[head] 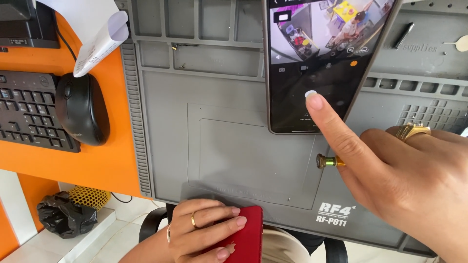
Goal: The person works on a red smartphone at a desk, using a screwdriver to remove screws from the bottom edge. They then apply a strip of masking tape across the back of the phone and place it on the desk.
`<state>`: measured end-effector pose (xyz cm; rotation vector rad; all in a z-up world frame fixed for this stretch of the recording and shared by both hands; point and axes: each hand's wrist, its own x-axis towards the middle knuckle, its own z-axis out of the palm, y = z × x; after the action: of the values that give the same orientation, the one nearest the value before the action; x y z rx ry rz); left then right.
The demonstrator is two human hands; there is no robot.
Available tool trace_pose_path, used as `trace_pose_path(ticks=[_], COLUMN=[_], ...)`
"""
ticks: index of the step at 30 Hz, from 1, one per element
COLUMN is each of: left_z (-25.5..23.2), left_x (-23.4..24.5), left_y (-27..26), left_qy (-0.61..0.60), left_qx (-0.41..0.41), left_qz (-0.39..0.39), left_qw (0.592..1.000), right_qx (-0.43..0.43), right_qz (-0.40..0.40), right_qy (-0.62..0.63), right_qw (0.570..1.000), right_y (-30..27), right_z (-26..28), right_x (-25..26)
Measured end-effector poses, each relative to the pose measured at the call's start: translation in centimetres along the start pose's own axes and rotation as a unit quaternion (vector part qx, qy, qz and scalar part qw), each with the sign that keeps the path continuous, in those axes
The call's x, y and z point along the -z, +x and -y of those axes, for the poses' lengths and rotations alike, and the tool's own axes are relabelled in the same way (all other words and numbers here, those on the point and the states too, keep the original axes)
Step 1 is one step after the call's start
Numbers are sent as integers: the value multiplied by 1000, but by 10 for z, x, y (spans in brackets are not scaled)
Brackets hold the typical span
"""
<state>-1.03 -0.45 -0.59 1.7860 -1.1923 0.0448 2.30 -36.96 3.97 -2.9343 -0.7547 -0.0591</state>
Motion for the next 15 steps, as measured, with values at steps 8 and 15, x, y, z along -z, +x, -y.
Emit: trace_pose_path(ticks=[8,15], left_z=[-2,-1], left_x=[1,0], left_y=[7,7], left_qy=[-8,-8], left_qx=[16,18], left_qz=[5,2], left_qw=[1000,1000], right_qx=[38,89], right_qz=[-14,-6], right_qy=[32,101], right_qw=[999,991], right_y=[2,7], right_z=[-2,-6], right_x=[4,10])
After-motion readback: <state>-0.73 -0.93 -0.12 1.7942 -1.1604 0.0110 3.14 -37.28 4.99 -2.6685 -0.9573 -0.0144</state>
